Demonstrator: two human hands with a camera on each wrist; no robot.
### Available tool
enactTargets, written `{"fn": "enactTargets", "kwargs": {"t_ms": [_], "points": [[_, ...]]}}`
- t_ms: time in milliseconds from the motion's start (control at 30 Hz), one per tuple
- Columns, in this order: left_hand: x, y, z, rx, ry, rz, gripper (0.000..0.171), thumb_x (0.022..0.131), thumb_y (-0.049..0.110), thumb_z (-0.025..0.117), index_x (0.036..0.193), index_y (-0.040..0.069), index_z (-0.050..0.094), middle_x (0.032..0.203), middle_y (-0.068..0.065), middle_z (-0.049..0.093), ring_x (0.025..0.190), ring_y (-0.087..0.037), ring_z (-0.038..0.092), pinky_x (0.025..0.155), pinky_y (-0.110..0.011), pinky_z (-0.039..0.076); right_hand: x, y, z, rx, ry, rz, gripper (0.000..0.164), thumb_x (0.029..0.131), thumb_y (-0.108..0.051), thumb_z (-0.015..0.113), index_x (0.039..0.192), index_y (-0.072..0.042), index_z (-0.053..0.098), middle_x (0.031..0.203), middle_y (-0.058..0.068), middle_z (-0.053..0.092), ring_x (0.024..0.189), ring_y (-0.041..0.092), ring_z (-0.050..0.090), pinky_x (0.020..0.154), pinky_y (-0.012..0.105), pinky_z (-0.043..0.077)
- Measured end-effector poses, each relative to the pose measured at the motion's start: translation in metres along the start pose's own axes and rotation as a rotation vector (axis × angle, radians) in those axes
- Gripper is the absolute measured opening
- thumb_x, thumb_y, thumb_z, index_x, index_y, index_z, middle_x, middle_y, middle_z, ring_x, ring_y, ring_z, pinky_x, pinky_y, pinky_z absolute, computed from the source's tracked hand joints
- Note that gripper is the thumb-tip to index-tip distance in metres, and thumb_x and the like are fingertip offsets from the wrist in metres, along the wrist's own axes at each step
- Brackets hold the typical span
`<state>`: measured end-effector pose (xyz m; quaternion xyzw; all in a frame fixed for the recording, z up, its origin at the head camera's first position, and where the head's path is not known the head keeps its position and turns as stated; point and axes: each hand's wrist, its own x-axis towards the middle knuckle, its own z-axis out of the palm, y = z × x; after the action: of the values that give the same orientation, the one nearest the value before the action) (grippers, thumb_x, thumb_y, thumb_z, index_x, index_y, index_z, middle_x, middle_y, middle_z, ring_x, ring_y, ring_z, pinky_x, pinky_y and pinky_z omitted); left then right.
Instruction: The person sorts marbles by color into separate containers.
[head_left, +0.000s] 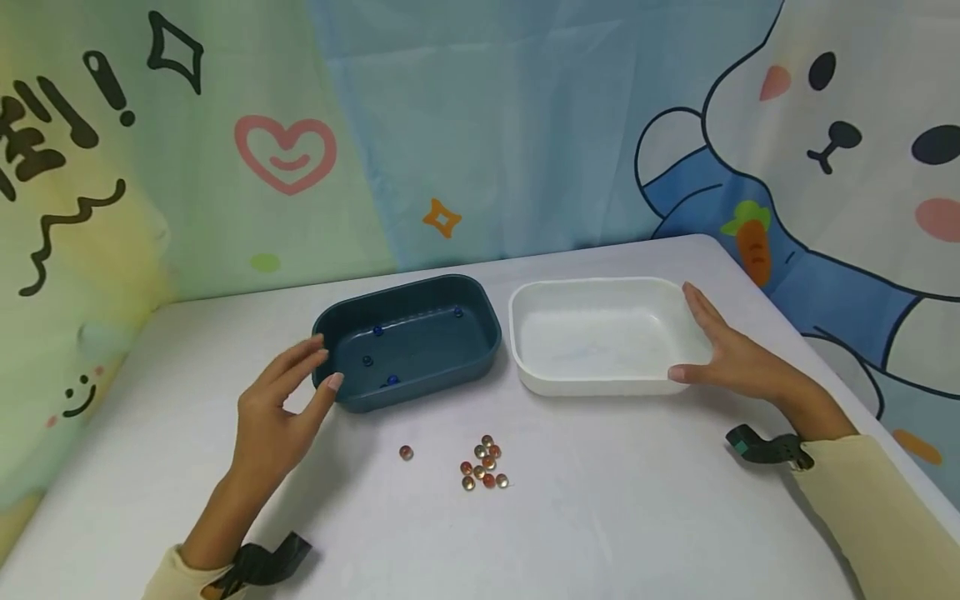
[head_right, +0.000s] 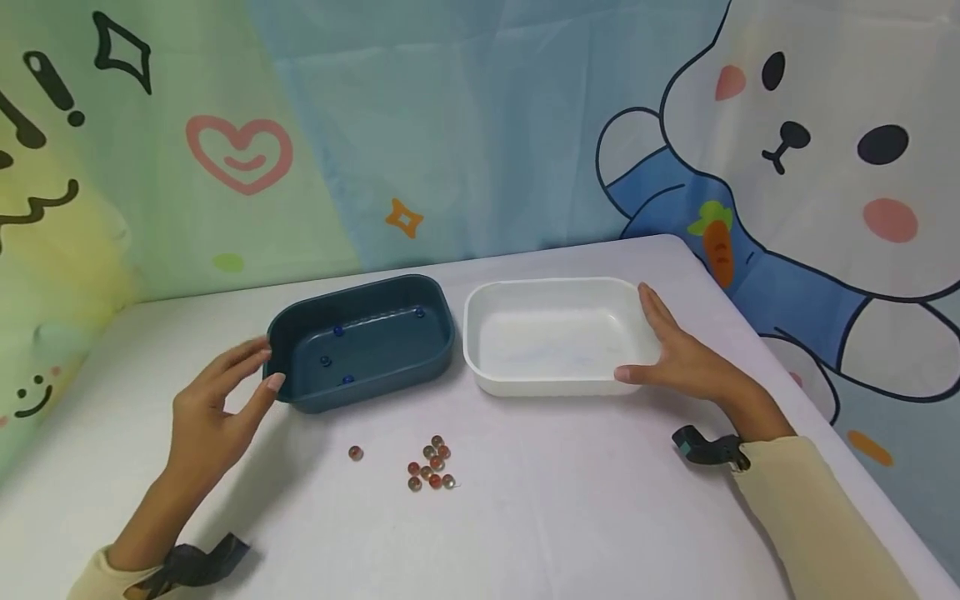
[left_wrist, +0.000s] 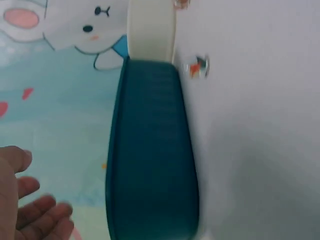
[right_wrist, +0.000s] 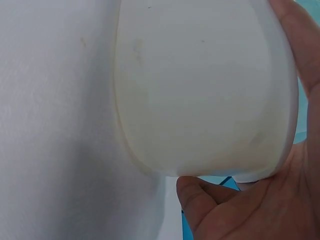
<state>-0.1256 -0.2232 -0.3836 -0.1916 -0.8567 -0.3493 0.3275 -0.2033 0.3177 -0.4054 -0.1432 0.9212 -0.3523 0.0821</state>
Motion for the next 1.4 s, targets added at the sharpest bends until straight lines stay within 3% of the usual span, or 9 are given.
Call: {"fn": "enactTargets", "kwargs": {"t_ms": [100, 200, 367, 500, 600, 867, 1233, 1400], "points": [[-0.004, 0.013, -0.002, -0.042, -0.007, 0.049, 0.027, 0.076, -0.007, 0.077, 0.102, -0.007, 0.072, 0.110, -0.013, 0.068, 0.098, -0.026, 0.065, 0.092, -0.016, 0.044, 0.000, 0.000, 0.001, 0.013, 0.003, -0.010, 0.123, 0.078, -0.034, 0.079, 0.153, -0.024, -0.018, 0.159, 0.004, -0.023, 0.143, 0.046, -0.008, 0.093, 0.077, 0.017], [-0.011, 0.022, -0.004, -0.094, -0.059, 0.058, 0.022, 0.075, -0.009, 0.077, 0.096, -0.003, 0.074, 0.096, -0.007, 0.070, 0.084, -0.018, 0.065, 0.083, -0.013, 0.048, 0.000, -0.001, 0.002, 0.017, 0.007, -0.013, 0.123, 0.078, -0.034, 0.079, 0.153, -0.023, -0.018, 0.159, 0.004, -0.023, 0.143, 0.047, -0.007, 0.092, 0.078, 0.017], [-0.024, 0.027, -0.001, -0.142, -0.287, 0.007, 0.019, 0.079, -0.004, 0.077, 0.096, 0.004, 0.074, 0.094, 0.000, 0.071, 0.081, -0.011, 0.064, 0.073, -0.020, 0.052, 0.000, -0.002, 0.001, 0.014, 0.002, 0.000, 0.123, 0.078, -0.035, 0.079, 0.153, -0.025, -0.018, 0.159, 0.005, -0.023, 0.142, 0.048, -0.008, 0.092, 0.078, 0.017], [-0.034, 0.027, 0.010, -0.136, -0.472, -0.093, 0.021, 0.080, 0.001, 0.077, 0.101, 0.004, 0.074, 0.102, 0.001, 0.070, 0.086, -0.014, 0.065, 0.075, -0.029, 0.055, 0.000, -0.001, 0.000, 0.000, -0.001, 0.009, 0.123, 0.078, -0.035, 0.079, 0.153, -0.024, -0.018, 0.158, 0.005, -0.024, 0.142, 0.048, -0.007, 0.092, 0.078, 0.018], [-0.039, 0.026, 0.017, -0.152, -0.562, -0.140, 0.025, 0.081, 0.001, 0.077, 0.106, 0.002, 0.073, 0.106, -0.002, 0.069, 0.090, -0.017, 0.066, 0.078, -0.030, 0.055, 0.000, 0.000, 0.001, 0.003, -0.003, 0.011, 0.123, 0.078, -0.034, 0.079, 0.153, -0.024, -0.018, 0.158, 0.004, -0.024, 0.142, 0.048, -0.006, 0.092, 0.078, 0.018], [-0.038, 0.018, 0.031, -0.256, -0.622, -0.160, 0.028, 0.079, 0.000, 0.078, 0.107, 0.000, 0.071, 0.103, -0.003, 0.070, 0.091, -0.017, 0.066, 0.080, -0.030, 0.055, 0.000, -0.001, 0.003, 0.012, 0.007, 0.008, 0.124, 0.077, -0.032, 0.079, 0.153, -0.024, -0.017, 0.159, 0.004, -0.023, 0.143, 0.046, -0.007, 0.092, 0.078, 0.017], [-0.036, 0.016, 0.041, -0.288, -0.706, -0.130, 0.033, 0.078, 0.003, 0.080, 0.110, 0.001, 0.070, 0.103, -0.003, 0.067, 0.089, -0.014, 0.065, 0.082, -0.030, 0.053, 0.000, 0.003, 0.004, 0.013, 0.009, 0.001, 0.124, 0.077, -0.032, 0.080, 0.153, -0.027, -0.018, 0.159, 0.004, -0.023, 0.143, 0.047, -0.006, 0.090, 0.079, 0.019], [-0.037, 0.017, 0.045, -0.234, -0.726, -0.095, 0.030, 0.079, -0.002, 0.078, 0.107, 0.000, 0.072, 0.103, -0.001, 0.065, 0.089, -0.013, 0.063, 0.081, -0.029, 0.053, 0.001, 0.005, 0.003, 0.019, 0.009, -0.008, 0.123, 0.077, -0.032, 0.080, 0.152, -0.030, -0.018, 0.159, 0.004, -0.022, 0.143, 0.046, -0.007, 0.091, 0.079, 0.018]]}}
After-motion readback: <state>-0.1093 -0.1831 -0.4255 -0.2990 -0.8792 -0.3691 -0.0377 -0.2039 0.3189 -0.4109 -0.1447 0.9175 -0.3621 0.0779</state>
